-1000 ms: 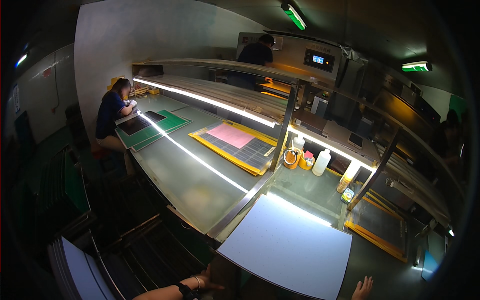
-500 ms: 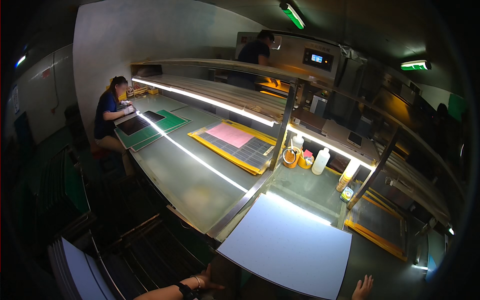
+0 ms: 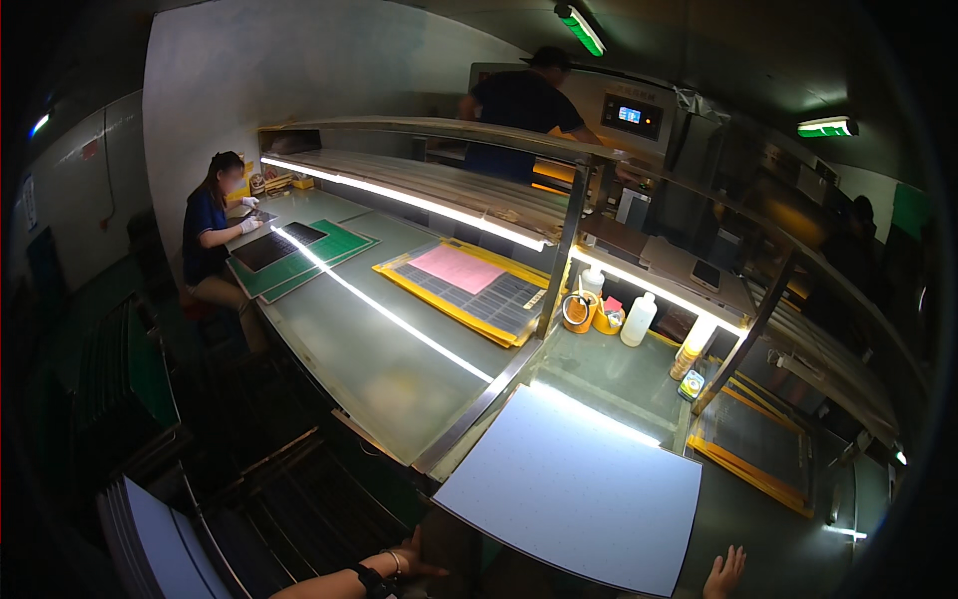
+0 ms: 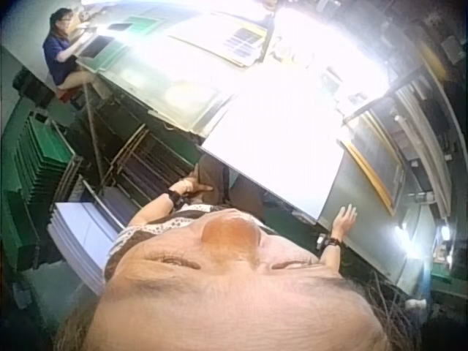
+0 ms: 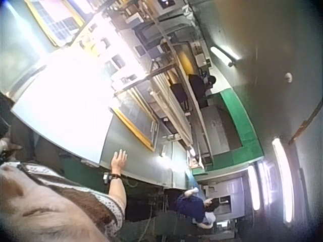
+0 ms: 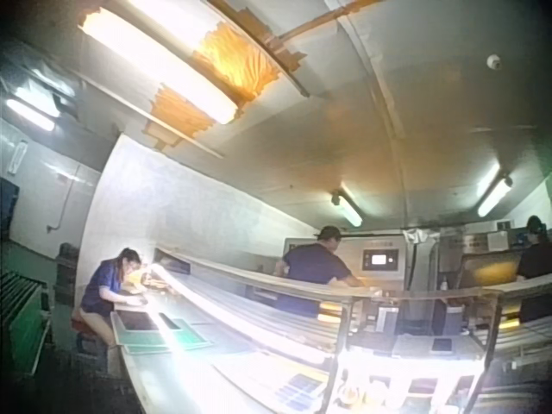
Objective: The person is inspecting and sorting printed sheets on a light table, then placing them into a vertical rack.
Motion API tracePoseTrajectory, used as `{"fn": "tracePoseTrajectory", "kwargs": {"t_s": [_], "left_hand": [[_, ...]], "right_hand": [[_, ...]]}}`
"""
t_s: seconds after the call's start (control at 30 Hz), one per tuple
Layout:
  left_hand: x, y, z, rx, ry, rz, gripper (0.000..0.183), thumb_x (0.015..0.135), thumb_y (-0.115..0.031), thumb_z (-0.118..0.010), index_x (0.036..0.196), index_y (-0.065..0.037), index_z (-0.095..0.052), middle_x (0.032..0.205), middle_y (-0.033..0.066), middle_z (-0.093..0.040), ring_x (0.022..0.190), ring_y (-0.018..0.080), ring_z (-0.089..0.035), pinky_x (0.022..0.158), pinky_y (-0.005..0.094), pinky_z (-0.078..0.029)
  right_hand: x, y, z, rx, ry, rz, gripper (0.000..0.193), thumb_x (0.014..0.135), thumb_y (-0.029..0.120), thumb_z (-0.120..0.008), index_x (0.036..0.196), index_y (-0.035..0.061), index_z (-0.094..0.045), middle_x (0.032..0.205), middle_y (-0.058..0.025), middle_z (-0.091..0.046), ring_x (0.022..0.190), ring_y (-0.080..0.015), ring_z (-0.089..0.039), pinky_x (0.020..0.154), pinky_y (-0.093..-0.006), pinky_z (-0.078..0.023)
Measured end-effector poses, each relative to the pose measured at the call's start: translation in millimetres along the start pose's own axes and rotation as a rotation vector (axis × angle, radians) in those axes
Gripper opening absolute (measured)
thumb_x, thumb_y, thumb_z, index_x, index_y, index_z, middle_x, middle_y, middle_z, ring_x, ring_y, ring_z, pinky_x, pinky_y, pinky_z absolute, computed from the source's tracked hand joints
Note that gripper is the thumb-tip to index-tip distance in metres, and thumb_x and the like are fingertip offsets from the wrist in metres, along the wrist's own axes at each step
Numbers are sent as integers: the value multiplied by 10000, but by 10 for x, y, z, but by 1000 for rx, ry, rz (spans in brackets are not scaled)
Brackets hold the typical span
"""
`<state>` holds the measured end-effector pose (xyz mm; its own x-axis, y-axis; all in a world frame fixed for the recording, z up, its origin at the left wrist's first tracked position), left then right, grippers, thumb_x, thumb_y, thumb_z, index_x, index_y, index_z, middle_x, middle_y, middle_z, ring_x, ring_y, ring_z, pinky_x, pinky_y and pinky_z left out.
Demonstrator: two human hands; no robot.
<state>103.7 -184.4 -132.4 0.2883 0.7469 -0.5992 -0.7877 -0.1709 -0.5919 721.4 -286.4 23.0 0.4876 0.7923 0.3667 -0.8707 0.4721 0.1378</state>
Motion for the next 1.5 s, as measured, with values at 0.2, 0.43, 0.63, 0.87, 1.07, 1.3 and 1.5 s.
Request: {"fn": "tracePoseTrajectory", "kwargs": {"t_s": [0.2,0.43,0.63,0.87,1.07,1.3,1.5], "left_hand": [[99,97,-67,1,-44,-35,1483,519,-780,-664,1365,72,206,1413,288,-269,1309,357,-326,1064,357,-315],[62,67,-54,-17,-19,3,1484,513,-784,-663,1370,62,204,1429,281,-240,1316,360,-310,1064,365,-315],[93,129,-88,-13,-22,-18,1484,514,-783,-665,1369,70,197,1422,281,-260,1310,351,-326,1062,356,-318],[37,55,-41,-31,3,-5,1480,516,-775,-671,1371,75,187,1419,284,-264,1311,355,-325,1062,349,-318],[39,56,-44,-16,-5,29,1473,519,-776,-668,1377,69,180,1419,285,-264,1309,354,-329,1057,353,-323],[40,42,-43,-45,-12,-4,1478,516,-780,-665,1375,66,188,1422,288,-248,1310,358,-325,1058,352,-322],[110,113,-86,-52,-21,-31,1484,510,-779,-670,1373,71,188,1435,285,-220,1322,354,-303,1068,347,-308]], "right_hand": [[-4,1,13,-10,6,-1,459,930,377,-446,1278,84,-509,1352,-193,-437,1250,-397,-379,1045,-462,-292],[5,62,58,-15,59,-39,472,937,384,-426,1290,79,-494,1375,-189,-409,1270,-380,-359,1057,-445,-282],[12,100,92,-2,48,-27,475,937,383,-425,1289,72,-495,1375,-192,-410,1270,-389,-357,1059,-449,-278],[14,43,39,-4,42,-16,471,937,379,-429,1292,75,-491,1370,-194,-415,1269,-394,-357,1058,-455,-276],[8,6,13,-8,26,0,467,937,374,-431,1291,76,-492,1369,-199,-415,1268,-397,-357,1057,-457,-278],[24,-8,-6,0,26,-5,465,934,366,-438,1287,69,-495,1363,-203,-420,1265,-401,-360,1056,-454,-282],[23,44,37,-20,40,-15,466,936,364,-429,1288,66,-494,1364,-204,-419,1266,-402,-358,1055,-456,-283]]}}
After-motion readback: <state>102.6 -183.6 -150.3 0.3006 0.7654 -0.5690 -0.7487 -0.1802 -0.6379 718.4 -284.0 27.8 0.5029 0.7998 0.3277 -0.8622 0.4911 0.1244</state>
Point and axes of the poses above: each hand's wrist, its own x-axis towards the middle knuckle, its own z-axis out of the back of the hand, y = z × x, the point moved 3 cm from there along x, towards the middle knuckle
